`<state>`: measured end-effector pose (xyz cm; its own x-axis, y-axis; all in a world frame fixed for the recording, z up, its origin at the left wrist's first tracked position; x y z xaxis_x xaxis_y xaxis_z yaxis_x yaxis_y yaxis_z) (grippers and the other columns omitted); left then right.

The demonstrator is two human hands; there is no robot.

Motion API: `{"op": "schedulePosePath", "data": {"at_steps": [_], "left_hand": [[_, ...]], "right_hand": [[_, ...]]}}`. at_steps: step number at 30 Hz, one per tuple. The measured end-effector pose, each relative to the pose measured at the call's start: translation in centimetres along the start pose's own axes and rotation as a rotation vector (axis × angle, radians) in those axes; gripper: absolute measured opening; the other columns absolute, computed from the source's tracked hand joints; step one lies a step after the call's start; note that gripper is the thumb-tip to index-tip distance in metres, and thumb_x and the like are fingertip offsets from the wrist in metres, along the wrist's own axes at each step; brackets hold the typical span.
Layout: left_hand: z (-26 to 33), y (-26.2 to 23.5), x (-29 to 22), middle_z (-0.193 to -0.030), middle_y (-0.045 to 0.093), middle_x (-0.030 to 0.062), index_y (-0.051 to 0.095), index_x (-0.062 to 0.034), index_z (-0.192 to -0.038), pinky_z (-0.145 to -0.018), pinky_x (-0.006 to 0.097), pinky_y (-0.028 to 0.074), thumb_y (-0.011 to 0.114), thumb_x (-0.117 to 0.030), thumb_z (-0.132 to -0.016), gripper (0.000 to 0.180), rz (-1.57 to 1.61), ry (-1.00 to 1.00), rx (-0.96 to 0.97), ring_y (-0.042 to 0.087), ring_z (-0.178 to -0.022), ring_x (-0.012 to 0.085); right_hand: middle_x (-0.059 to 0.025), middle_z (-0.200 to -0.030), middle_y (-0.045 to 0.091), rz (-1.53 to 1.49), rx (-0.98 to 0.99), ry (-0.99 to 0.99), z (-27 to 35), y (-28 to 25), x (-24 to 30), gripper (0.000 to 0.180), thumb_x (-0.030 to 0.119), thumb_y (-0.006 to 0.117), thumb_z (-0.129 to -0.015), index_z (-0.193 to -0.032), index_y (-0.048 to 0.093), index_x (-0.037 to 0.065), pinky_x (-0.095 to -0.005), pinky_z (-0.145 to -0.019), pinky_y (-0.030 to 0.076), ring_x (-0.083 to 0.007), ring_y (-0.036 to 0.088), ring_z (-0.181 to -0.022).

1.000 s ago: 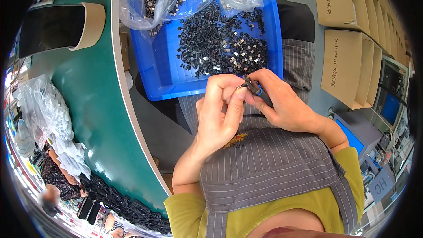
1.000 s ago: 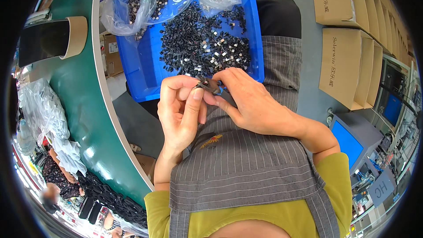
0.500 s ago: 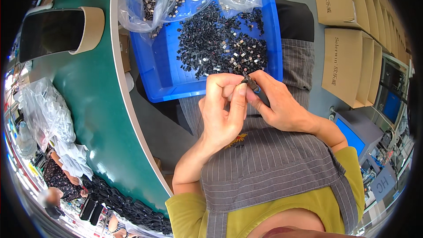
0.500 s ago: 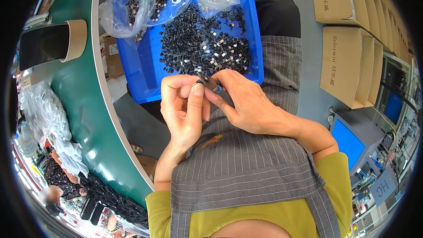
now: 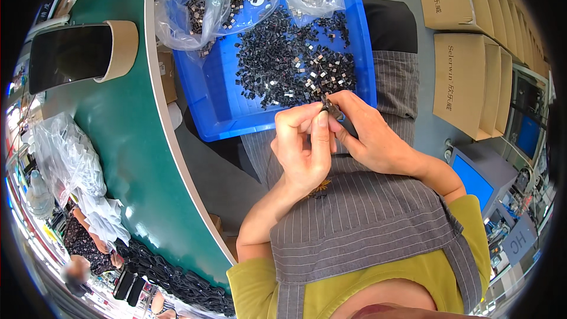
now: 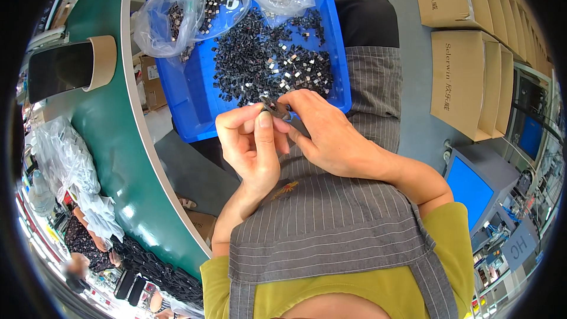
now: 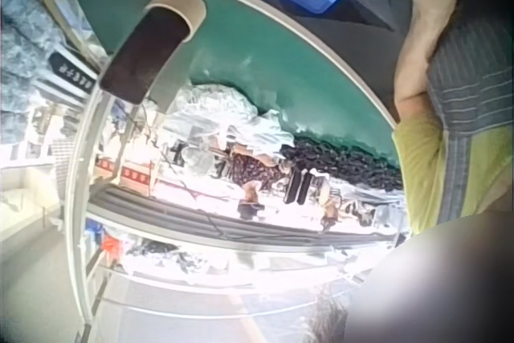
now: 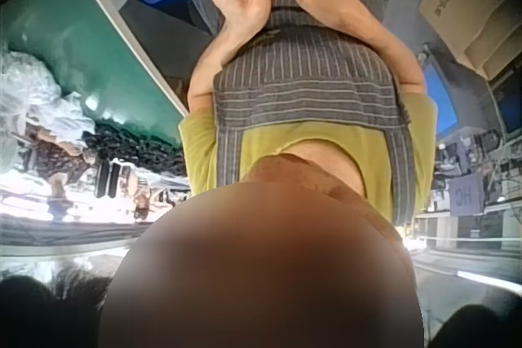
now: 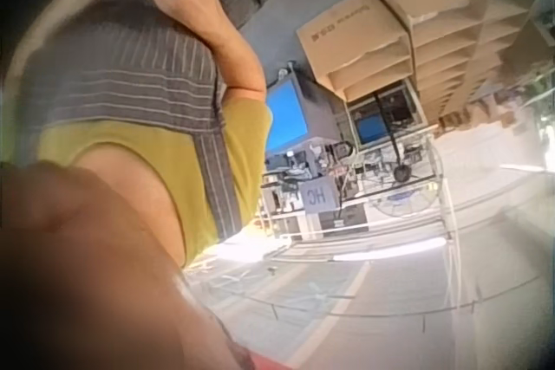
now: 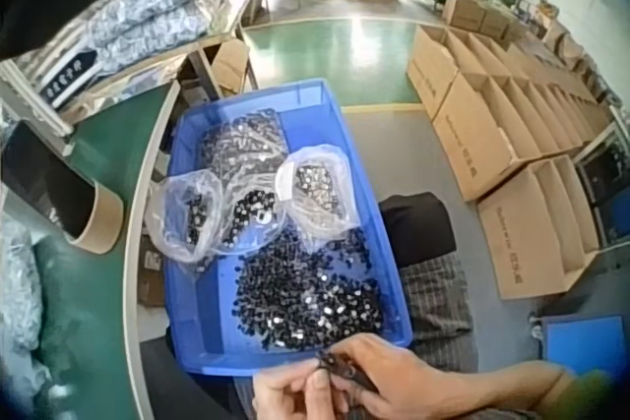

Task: Trimming and inspecting small black electronic components using wire cutters at a workbench.

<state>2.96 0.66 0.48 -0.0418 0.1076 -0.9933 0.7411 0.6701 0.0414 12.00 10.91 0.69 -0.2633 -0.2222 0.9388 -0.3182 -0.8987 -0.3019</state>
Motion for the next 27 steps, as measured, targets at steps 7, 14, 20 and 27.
{"op": "schedulePosePath", "data": {"at_steps": [7,14,20,27], "left_hand": [[0.1,0.2,0.4,-0.071,0.060,0.0100,0.042,0.0005,-0.111,-0.042,0.019,0.039,0.048,0.006,-0.091,0.021,0.067,0.030,-0.041,0.050,-0.049,0.0060],[-0.2,0.2,0.3,-0.071,0.061,0.0094,0.041,0.0005,-0.109,-0.042,0.019,0.040,0.047,0.004,-0.092,0.019,0.099,-0.014,-0.045,0.050,-0.049,0.0065],[-1.9,-1.4,-1.5,-0.075,0.063,0.0104,0.044,0.0004,-0.100,-0.051,0.020,0.044,0.049,0.001,-0.093,0.009,0.028,-0.260,0.123,0.053,-0.055,0.0071],[-3.2,-3.1,-2.3,-0.071,0.060,0.0091,0.040,0.0013,-0.125,-0.042,0.017,0.035,0.036,-0.014,-0.099,0.030,0.250,-0.547,0.434,0.049,-0.045,0.0055]], "right_hand": [[-0.0168,-0.105,0.052,0.036,0.030,-0.027,-0.2,-0.4,-0.2,0.033,0.003,0.058,-0.082,-0.113,0.046,-0.001,-0.0389,-0.086,0.043,-0.0326,0.053,-0.099],[-0.0181,-0.099,0.053,0.073,0.040,-0.041,-0.3,-0.6,-0.1,0.028,0.003,0.056,-0.086,-0.112,0.047,-0.003,-0.0376,-0.082,0.044,-0.0333,0.055,-0.093],[-0.0165,-0.095,0.056,0.132,0.078,-0.002,-0.2,-1.4,0.0,0.023,0.010,0.059,-0.084,-0.103,0.049,0.000,-0.0419,-0.077,0.046,-0.0336,0.056,-0.090],[-0.0162,-0.096,0.056,0.126,0.254,0.001,-0.4,-2.8,0.7,0.024,0.014,0.058,-0.086,-0.104,0.050,0.001,-0.0424,-0.079,0.046,-0.0335,0.056,-0.092]]}}
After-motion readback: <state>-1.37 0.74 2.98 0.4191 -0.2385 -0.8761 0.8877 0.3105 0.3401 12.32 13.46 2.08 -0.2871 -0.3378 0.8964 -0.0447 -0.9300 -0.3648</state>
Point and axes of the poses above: each hand's wrist, its own z-axis away from the middle knuckle, its own y-axis out of the palm, x = y × z, the point moved 1 cm from there along -z, towards the middle knuckle
